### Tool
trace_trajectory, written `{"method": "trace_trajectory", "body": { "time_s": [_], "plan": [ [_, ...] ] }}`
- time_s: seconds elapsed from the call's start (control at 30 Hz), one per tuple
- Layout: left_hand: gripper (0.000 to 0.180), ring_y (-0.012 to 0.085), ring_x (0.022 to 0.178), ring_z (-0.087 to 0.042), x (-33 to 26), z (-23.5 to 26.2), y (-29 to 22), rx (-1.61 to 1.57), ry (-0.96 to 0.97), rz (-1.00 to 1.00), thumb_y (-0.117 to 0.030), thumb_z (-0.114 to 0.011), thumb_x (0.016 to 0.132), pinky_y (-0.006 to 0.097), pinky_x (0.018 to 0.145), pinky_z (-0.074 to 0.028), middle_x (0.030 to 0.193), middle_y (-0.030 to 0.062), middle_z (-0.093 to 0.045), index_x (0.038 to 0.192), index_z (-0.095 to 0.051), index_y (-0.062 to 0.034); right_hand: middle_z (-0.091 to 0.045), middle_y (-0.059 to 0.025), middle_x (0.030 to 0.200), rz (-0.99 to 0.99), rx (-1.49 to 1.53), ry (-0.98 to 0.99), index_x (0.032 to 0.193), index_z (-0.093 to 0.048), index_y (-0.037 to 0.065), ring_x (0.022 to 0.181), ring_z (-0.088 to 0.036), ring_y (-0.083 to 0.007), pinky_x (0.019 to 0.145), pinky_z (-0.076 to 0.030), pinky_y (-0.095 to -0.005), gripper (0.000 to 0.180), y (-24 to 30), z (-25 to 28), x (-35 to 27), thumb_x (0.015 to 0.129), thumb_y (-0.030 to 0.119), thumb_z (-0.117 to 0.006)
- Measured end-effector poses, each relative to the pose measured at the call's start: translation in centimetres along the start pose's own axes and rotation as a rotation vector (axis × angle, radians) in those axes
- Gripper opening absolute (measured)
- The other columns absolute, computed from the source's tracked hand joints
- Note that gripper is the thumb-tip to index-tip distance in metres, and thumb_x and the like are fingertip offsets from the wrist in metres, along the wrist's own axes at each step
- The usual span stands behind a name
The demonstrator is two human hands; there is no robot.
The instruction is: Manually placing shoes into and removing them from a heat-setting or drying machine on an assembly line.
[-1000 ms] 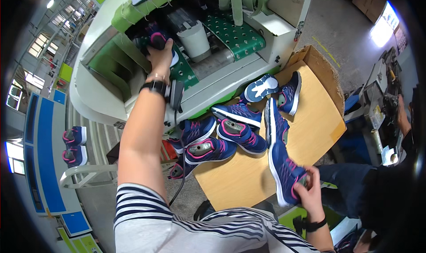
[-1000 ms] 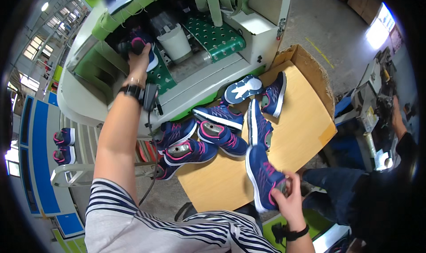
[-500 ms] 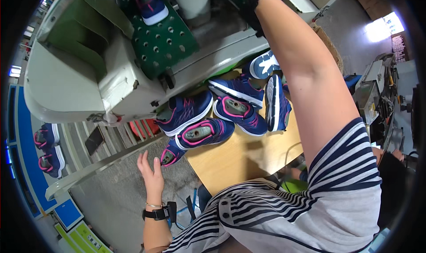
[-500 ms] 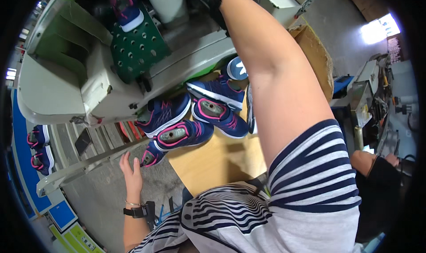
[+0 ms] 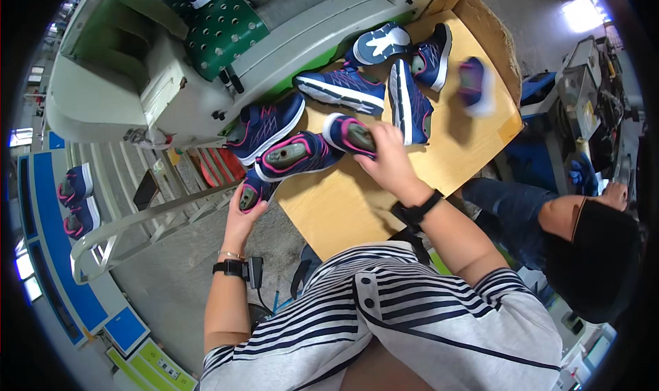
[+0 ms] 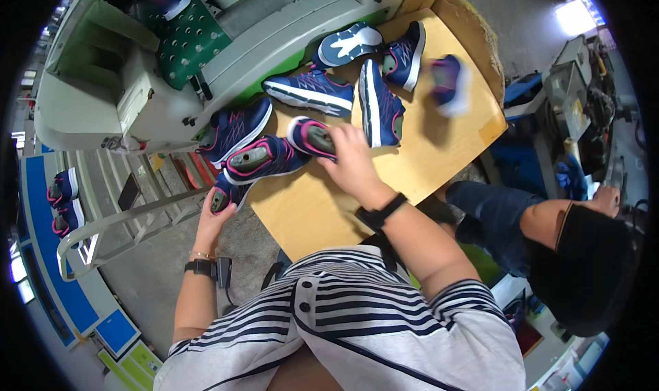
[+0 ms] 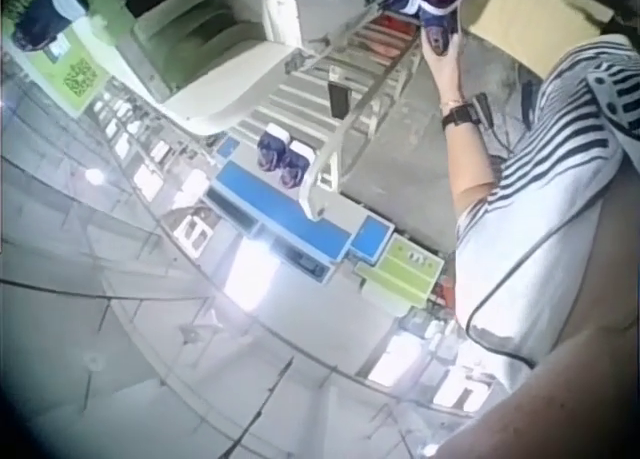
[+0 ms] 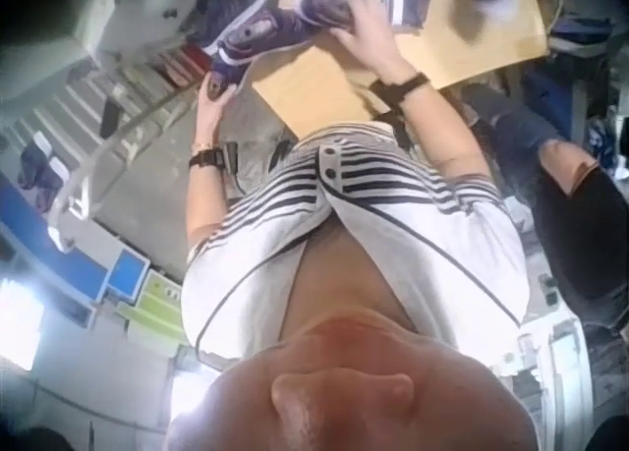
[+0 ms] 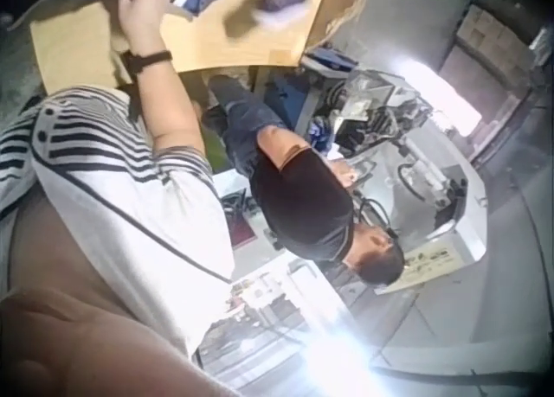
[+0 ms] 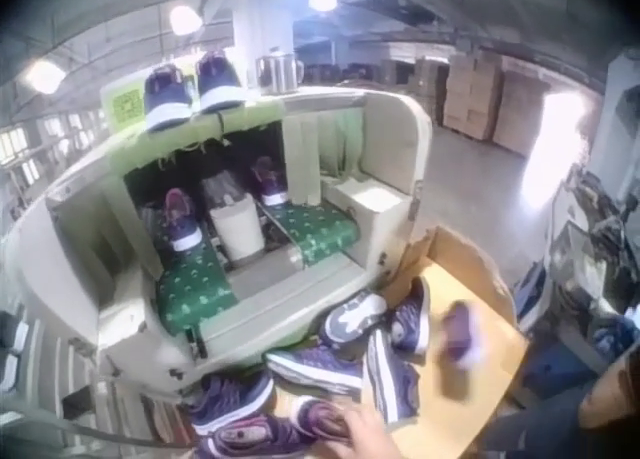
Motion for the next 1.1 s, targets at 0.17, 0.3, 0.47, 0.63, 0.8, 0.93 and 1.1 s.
{"method": "trace_trajectory", "body": {
  "time_s": [0.17, 0.3, 0.47, 0.63, 0.8, 0.93, 1.1],
  "plan": [
    [0.082, 0.0179, 0.113, -0.06, 1.5, -0.3, -0.8, 0.194, 0.116, -0.052, -0.021, -0.088, 0.071, 0.031, 0.1, -0.045, 0.125, 0.0097, -0.063, 0.142, -0.05, -0.002, -0.055, -0.0142, 0.128, 0.212, -0.051, 0.365, 0.116, -0.062, 0.01, 0.123, -0.048, -0.0373, 0.103, -0.041, -0.0453, 0.042, -0.3, 5.7, -8.7, 0.075, 0.003, -0.071],
    [0.079, 0.021, 0.11, -0.062, -1.8, -4.3, -2.4, 0.262, 0.232, -0.081, -0.022, -0.086, 0.073, 0.034, 0.097, -0.048, 0.121, 0.0137, -0.064, 0.136, -0.048, 0.0051, -0.046, -0.015, 0.146, 0.168, -0.192, 0.544, 0.116, -0.066, 0.017, 0.139, -0.038, -0.0398, 0.11, -0.037, -0.0477, 0.045, -1.5, 6.8, -13.4, 0.074, 0.001, -0.068],
    [0.094, 0.0334, 0.127, -0.053, -7.3, -10.9, 1.6, 0.672, 0.327, -0.399, -0.04, -0.079, 0.079, 0.04, 0.108, -0.041, 0.133, 0.0277, -0.054, 0.147, -0.03, 0.0059, -0.025, -0.0277, 0.155, -0.057, 0.1, 0.446, 0.139, -0.051, 0.016, 0.145, -0.022, -0.0497, 0.119, -0.026, -0.0491, 0.069, -1.7, 5.8, -14.1, 0.076, 0.022, -0.08],
    [0.075, 0.0313, 0.118, -0.062, -6.5, -9.8, -5.7, 0.655, 0.647, -0.03, -0.047, -0.075, 0.083, 0.036, 0.101, -0.047, 0.122, 0.0215, -0.066, 0.137, -0.054, 0.0007, -0.017, -0.0342, 0.156, -0.486, 0.286, 0.147, 0.149, -0.029, 0.003, 0.147, -0.02, -0.0448, 0.12, -0.022, -0.0421, 0.095, -2.3, 2.2, -16.5, 0.075, 0.029, -0.083],
    [0.068, 0.0285, 0.121, -0.059, -6.5, -9.2, -12.4, 0.448, 0.497, -0.093, -0.038, -0.073, 0.088, 0.038, 0.101, -0.046, 0.126, 0.0205, -0.064, 0.142, -0.05, -0.0022, -0.052, -0.0142, 0.132, -0.794, 0.829, 0.154, 0.147, -0.035, 0.005, 0.116, -0.055, -0.0199, 0.1, -0.045, -0.0305, 0.079, -1.0, 6.5, -15.3, 0.077, 0.005, -0.071],
    [0.1, 0.0307, 0.134, -0.045, -10.9, -12.4, -12.8, -0.061, 0.765, -0.205, -0.037, -0.079, 0.085, 0.04, 0.112, -0.035, 0.149, 0.0241, -0.038, 0.157, -0.015, -0.0084, -0.037, -0.0202, 0.149, -0.378, 0.716, 0.279, 0.153, -0.026, 0.012, 0.129, -0.049, -0.026, 0.101, -0.046, -0.036, 0.087, 5.5, 9.6, -12.2, 0.081, 0.011, -0.074],
    [0.11, 0.0286, 0.127, -0.05, -13.0, -9.8, -15.0, -0.292, 0.315, -0.234, -0.011, -0.08, 0.075, 0.041, 0.107, -0.04, 0.143, 0.0179, -0.041, 0.158, -0.008, -0.0109, -0.02, -0.0261, 0.158, -0.408, 1.276, 0.247, 0.159, -0.005, 0.011, 0.139, -0.039, -0.0353, 0.107, -0.043, -0.0447, 0.097, 9.4, 4.4, -7.5, 0.09, 0.024, -0.073]
  ]
}}
Point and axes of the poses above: each hand's wrist, its own x-axis towards the middle knuckle, its own z-axis out of the back of the hand, y = z × x, the point moved 2 cm from there along x, towards the middle knuckle
